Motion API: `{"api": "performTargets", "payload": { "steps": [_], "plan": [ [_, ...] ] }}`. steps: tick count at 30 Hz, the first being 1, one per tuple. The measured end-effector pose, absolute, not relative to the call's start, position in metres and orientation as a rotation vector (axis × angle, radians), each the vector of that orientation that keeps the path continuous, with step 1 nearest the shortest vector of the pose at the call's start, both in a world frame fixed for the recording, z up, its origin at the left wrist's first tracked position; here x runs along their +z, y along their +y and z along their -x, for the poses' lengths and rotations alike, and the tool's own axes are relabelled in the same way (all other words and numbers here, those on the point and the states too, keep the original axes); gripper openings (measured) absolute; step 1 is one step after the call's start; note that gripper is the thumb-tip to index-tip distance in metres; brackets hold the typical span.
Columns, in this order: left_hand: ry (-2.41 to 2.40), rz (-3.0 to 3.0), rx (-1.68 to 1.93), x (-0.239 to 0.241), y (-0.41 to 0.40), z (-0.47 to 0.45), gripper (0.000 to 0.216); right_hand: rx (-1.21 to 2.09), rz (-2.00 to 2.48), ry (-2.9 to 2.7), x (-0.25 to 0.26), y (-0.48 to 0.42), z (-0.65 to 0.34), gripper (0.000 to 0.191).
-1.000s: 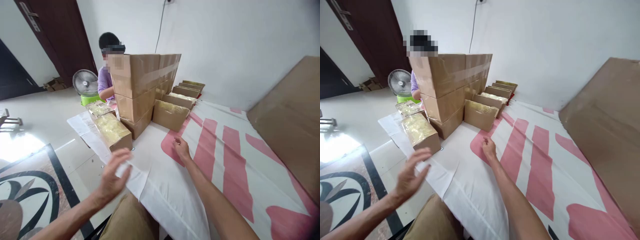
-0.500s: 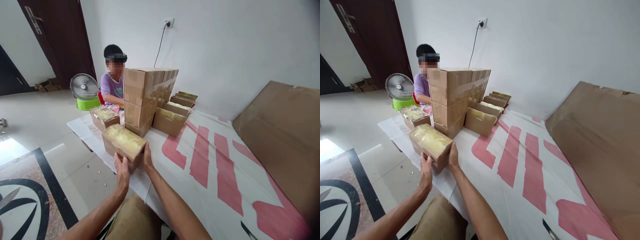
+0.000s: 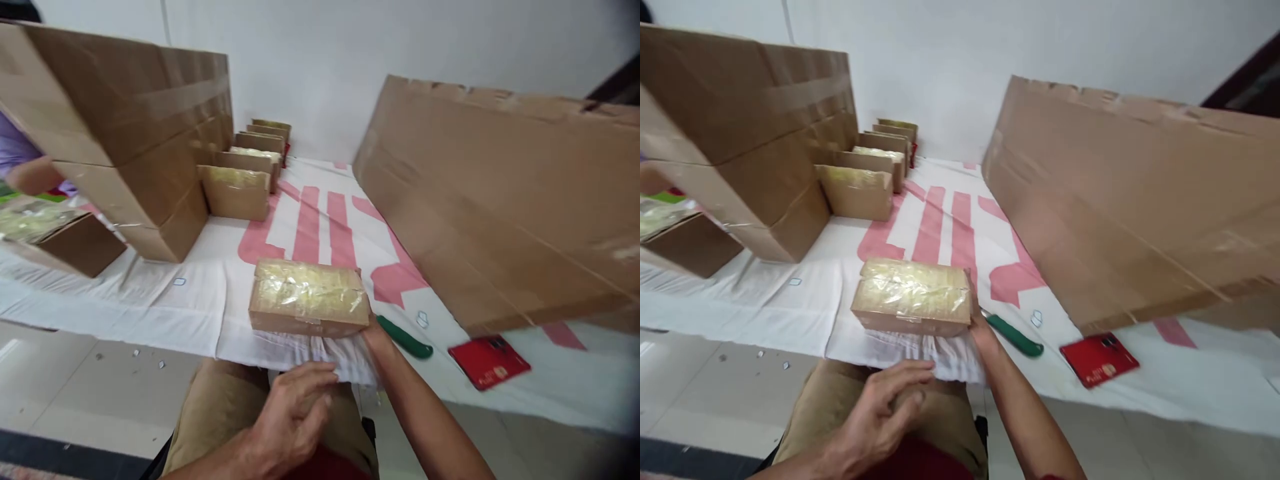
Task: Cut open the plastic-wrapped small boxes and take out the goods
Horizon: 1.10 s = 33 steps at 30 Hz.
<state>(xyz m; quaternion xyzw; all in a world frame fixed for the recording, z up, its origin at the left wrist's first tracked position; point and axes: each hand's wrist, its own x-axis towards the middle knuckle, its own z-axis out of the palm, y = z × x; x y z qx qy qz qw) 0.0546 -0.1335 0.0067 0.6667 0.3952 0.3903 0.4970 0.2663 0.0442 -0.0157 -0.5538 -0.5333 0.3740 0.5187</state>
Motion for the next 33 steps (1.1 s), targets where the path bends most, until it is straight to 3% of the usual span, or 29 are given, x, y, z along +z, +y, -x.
{"api": "performTargets", "payload": {
  "steps": [2, 6, 10, 14, 18, 21, 25, 28, 33],
  "plan": [
    [1.035, -1.815, 1.199, 0.022, -0.122, -0.032, 0.031, 0.891, 1.331, -1.182, -0.019, 0.04, -0.294, 0.087],
    [1.453, -1.748, 1.689, 0.038, -0.074, 0.0, 0.031, 0.926, 1.308, -1.073, -0.026, 0.016, -0.31, 0.075],
    [1.441, -1.471, 1.539, 0.028, -0.035, -0.001, 0.061, 0.994, 1.238, -1.089, -0.024, -0.013, -0.282, 0.064],
    [1.488, -1.278, 1.508, 0.013, -0.037, -0.001, 0.066, 0.977, 1.237, -1.241, -0.023, -0.025, -0.281, 0.052],
    [1.502, -1.189, 1.499, 0.012, -0.044, 0.013, 0.068, 0.408, 1.591, -1.629, -0.033, -0.035, -0.334, 0.032],
    [1.48, -1.333, 1.532, 0.023, -0.034, 0.021, 0.058, -0.048, 1.879, -1.839, -0.048, -0.047, -0.372, 0.032],
    [1.437, -1.574, 1.472, 0.038, -0.012, 0.023, 0.046, -0.233, 1.961, -1.989, -0.061, -0.06, -0.39, 0.036],
    [1.41, -1.603, 1.295, 0.037, -0.005, 0.019, 0.045, -0.159, 1.807, -1.928, -0.041, -0.066, -0.392, 0.039],
    [1.394, -1.482, 1.198, 0.022, -0.005, 0.012, 0.052, 0.146, 1.618, -1.9, 0.055, -0.059, -0.367, 0.035]
  ]
}}
